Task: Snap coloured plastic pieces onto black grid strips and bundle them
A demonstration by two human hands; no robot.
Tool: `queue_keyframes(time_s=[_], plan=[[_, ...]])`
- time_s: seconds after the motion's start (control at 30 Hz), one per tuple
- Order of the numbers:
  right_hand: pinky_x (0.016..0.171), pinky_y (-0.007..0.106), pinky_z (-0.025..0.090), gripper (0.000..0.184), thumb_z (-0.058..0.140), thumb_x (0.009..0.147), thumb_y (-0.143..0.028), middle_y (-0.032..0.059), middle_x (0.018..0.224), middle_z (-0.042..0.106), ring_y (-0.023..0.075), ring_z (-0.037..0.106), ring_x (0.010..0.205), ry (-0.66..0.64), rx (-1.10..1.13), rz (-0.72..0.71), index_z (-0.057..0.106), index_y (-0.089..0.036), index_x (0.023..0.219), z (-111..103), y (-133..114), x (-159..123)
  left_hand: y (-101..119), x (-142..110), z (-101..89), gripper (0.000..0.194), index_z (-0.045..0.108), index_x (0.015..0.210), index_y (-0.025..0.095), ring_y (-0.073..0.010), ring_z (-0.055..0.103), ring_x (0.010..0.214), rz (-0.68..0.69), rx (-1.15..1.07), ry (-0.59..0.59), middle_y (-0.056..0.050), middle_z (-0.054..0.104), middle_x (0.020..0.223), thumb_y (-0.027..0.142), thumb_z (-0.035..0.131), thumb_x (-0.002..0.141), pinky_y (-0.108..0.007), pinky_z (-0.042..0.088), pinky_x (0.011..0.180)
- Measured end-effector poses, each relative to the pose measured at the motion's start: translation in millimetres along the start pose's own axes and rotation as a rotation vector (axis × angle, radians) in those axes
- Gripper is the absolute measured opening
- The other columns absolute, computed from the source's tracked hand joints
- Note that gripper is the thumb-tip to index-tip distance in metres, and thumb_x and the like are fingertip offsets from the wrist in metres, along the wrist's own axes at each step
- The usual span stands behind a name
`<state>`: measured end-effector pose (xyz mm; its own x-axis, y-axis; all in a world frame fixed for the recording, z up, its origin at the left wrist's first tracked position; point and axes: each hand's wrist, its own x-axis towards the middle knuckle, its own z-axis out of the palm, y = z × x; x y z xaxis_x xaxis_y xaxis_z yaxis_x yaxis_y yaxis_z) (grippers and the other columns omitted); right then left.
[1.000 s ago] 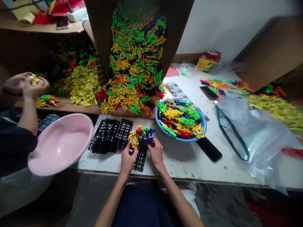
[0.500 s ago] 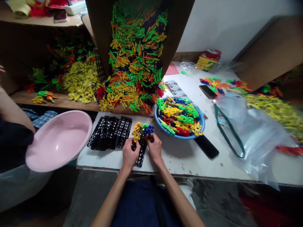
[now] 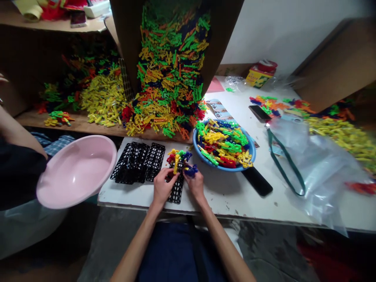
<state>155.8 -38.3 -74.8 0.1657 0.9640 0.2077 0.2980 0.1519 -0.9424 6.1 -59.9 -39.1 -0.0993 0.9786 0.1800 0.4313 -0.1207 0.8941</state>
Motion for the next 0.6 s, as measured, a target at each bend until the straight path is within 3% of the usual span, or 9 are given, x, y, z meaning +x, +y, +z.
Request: queue_keyframes(time_s=[0.1,0.17,0.27,0.37,0.5,0.6], plan=[[0.087,0.036,0.054,0.029,0.062,0.082,-0.039,0.0072,0.096,0.072,0.0216,0.067,0.088,0.073,-0.013,0.022,0.067,-0.019,0.103,2.1,-0.4,-1.8,-4.3,-1.7,0.4,0.021,0.066,0.093,0.017,-0.0133,0.062,0.069,-0.046,0.055,0.052,-0.003,0.068,0.083,0.035,0.068,0.083,-0.024,0.050,0.067],[0.083,0.037,0.055,0.027,0.063,0.082,-0.041,0.0072,0.091,0.073,0.0220,0.068,0.083,0.086,-0.036,0.046,0.068,-0.018,0.096,2.4,0.1,-2.6,-4.0,-1.0,0.9,0.015,0.066,0.095,0.018,-0.0149,0.064,0.078,0.008,0.064,0.033,-0.004,0.069,0.091,0.028,0.065,0.085,-0.025,0.051,0.072],[0.085,0.037,0.055,0.025,0.061,0.083,-0.039,0.0090,0.095,0.073,0.0226,0.068,0.087,0.012,-0.028,-0.004,0.070,-0.018,0.095,0.1,2.3,-2.8,-0.6,3.7,3.5,0.021,0.067,0.102,0.020,-0.0169,0.066,0.093,0.073,0.067,-0.007,-0.004,0.071,0.103,0.014,0.057,0.085,-0.028,0.052,0.083],[0.091,0.036,0.053,0.024,0.058,0.087,-0.034,0.0101,0.107,0.072,0.0223,0.067,0.099,-0.054,0.002,-0.095,0.070,-0.020,0.101,-1.4,6.0,-2.0,1.5,10.9,9.7,0.027,0.066,0.104,0.020,-0.0179,0.067,0.093,0.050,0.137,0.009,-0.005,0.072,0.102,0.007,0.056,0.083,-0.029,0.051,0.086],[0.081,0.037,0.055,0.028,0.063,0.083,-0.041,0.0097,0.090,0.075,0.0229,0.069,0.080,0.047,-0.022,-0.001,0.071,-0.017,0.095,2.2,13.3,-1.2,0.6,18.6,19.6,0.024,0.066,0.103,0.019,-0.0195,0.068,0.086,-0.004,0.278,-0.044,-0.006,0.073,0.095,0.008,0.056,0.085,-0.028,0.050,0.078],[0.070,0.034,0.055,0.030,0.064,0.080,-0.044,0.0098,0.079,0.075,0.0223,0.068,0.069,0.044,-0.050,0.097,0.071,-0.015,0.084,5.1,16.7,-1.2,0.7,21.2,25.4,0.022,0.066,0.108,0.020,-0.0203,0.069,0.085,-0.060,0.389,-0.048,-0.007,0.073,0.092,0.015,0.055,0.089,-0.027,0.048,0.075]])
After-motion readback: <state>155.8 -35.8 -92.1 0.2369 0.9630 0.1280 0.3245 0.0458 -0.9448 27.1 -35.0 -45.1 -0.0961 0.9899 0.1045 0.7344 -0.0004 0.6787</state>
